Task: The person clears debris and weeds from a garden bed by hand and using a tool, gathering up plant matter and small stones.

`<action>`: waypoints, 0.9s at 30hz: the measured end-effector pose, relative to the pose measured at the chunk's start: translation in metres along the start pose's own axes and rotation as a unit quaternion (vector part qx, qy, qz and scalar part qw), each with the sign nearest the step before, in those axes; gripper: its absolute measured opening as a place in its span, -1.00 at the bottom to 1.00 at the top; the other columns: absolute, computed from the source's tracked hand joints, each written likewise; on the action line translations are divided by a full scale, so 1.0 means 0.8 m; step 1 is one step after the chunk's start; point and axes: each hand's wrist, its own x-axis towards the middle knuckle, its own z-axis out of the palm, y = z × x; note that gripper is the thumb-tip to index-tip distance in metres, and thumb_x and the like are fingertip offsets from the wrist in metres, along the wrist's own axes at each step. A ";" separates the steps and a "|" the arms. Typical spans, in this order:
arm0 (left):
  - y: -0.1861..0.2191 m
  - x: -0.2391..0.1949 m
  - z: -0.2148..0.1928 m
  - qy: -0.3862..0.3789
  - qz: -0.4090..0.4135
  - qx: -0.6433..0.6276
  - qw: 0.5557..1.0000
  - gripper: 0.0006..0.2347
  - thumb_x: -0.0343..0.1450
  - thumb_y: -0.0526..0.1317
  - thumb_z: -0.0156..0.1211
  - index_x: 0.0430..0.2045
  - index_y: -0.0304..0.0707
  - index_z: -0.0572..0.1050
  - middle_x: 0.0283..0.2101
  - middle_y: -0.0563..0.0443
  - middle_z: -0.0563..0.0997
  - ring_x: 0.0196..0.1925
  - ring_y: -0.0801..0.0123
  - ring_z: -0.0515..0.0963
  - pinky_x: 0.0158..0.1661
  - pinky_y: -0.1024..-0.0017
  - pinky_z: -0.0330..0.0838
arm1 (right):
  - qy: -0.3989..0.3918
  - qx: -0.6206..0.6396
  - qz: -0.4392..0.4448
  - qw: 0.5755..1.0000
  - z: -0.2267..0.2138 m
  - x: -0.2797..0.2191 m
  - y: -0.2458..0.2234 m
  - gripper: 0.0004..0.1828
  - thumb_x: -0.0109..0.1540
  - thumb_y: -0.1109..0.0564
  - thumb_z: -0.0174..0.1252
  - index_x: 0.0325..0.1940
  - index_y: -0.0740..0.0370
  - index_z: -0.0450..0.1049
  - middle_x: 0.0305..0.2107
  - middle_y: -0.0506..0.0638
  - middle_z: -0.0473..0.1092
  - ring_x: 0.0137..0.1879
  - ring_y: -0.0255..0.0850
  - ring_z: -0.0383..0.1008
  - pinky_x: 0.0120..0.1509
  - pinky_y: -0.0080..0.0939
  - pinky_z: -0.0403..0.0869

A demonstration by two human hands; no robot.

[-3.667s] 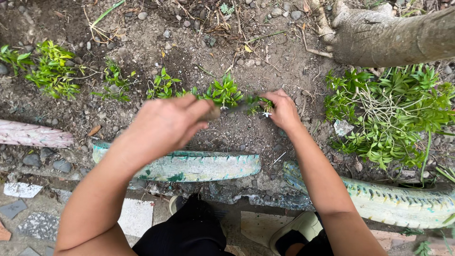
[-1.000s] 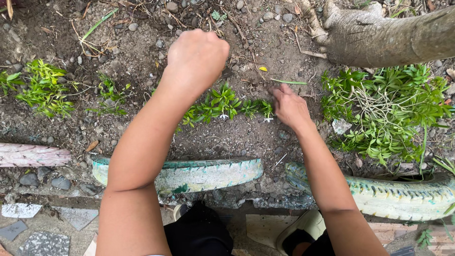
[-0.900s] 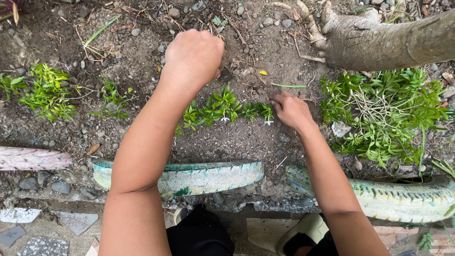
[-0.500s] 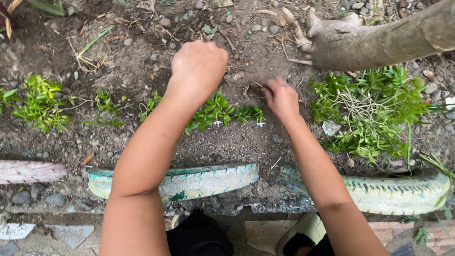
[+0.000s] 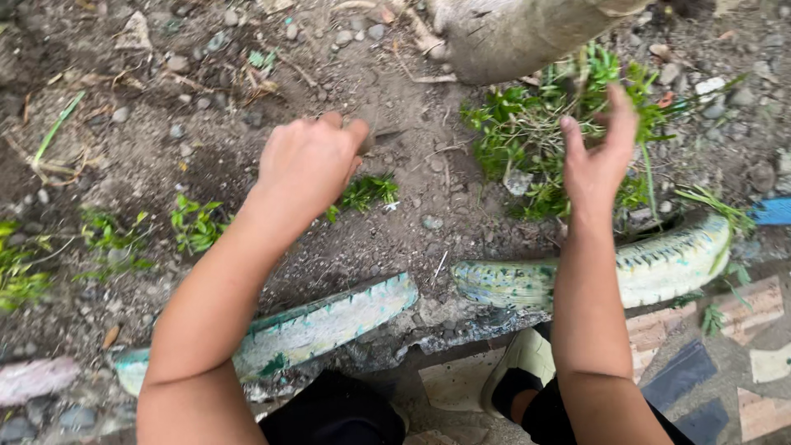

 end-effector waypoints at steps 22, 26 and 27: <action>-0.102 -0.049 -0.004 0.008 -0.097 0.042 0.994 -0.73 0.15 -0.01 0.55 -0.45 -0.12 0.70 -0.50 -0.21 0.66 -0.42 0.01 0.70 -0.38 0.19 0.57 | -0.486 -0.048 -0.203 0.849 0.233 -0.107 -0.046 -0.10 -0.15 -0.14 0.55 0.29 -0.19 0.49 0.14 -0.06 0.38 0.22 -0.01 0.27 0.27 0.05 0.25; -0.102 -0.060 0.002 0.009 -0.093 0.043 0.995 -0.72 0.17 0.03 0.54 -0.44 -0.12 0.70 -0.48 -0.18 0.67 -0.38 0.02 0.70 -0.34 0.19 0.57 | -0.435 -0.056 -0.177 0.881 0.250 -0.122 -0.021 -0.37 -0.04 -0.04 0.52 0.13 -0.19 0.61 0.04 -0.15 0.41 0.18 -0.08 0.32 0.20 0.00 0.28; -0.103 -0.064 0.004 0.018 -0.090 0.044 0.995 -0.71 0.18 0.02 0.53 -0.38 -0.12 0.70 -0.47 -0.18 0.67 -0.38 0.03 0.70 -0.35 0.19 0.57 | -0.422 -0.045 -0.180 0.888 0.251 -0.124 -0.015 -0.44 0.01 -0.01 0.51 0.10 -0.17 0.63 0.03 -0.17 0.42 0.17 -0.08 0.34 0.20 0.00 0.29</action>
